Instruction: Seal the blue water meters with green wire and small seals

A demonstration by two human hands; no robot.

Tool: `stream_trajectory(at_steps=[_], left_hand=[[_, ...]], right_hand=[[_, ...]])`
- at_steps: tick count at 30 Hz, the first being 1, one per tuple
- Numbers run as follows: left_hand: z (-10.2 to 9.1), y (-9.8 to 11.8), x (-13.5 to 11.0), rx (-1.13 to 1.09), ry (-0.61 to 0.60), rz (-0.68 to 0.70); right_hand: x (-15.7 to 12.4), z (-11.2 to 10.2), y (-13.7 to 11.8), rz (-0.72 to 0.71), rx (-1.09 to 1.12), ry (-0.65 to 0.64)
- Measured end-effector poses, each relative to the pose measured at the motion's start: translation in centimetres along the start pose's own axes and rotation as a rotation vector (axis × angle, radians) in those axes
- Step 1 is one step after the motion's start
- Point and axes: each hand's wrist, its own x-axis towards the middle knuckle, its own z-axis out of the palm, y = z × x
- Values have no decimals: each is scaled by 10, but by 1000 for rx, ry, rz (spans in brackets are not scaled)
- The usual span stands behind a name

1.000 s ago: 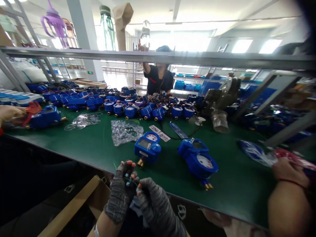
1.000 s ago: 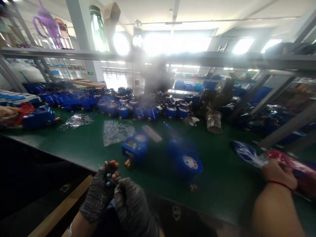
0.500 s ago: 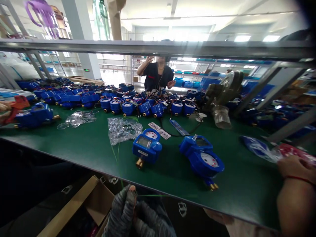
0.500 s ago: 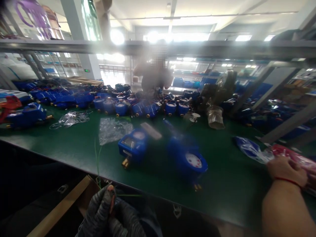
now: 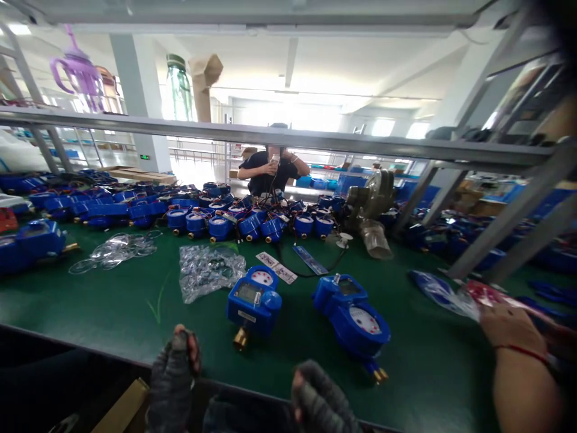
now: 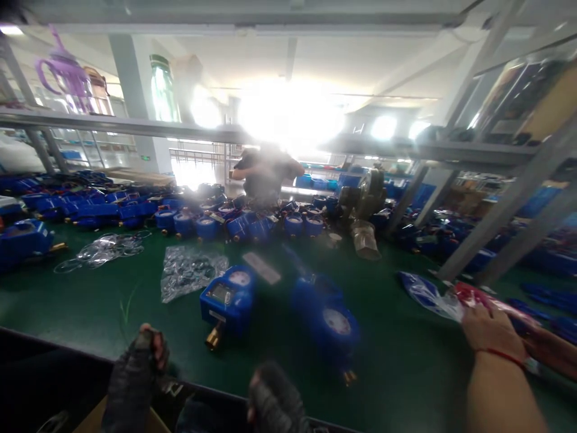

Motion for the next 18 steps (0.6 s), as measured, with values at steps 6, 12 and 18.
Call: stream_trajectory(at_steps=[6, 12, 18], left_hand=[[59, 15, 46, 92, -215, 150], [70, -9, 1, 140, -184, 96], [72, -28, -62, 97, -133, -19]], right_hand=[[62, 16, 43, -83, -55, 166], [101, 60, 62, -214, -170, 139], [164, 51, 66, -158, -168, 107]])
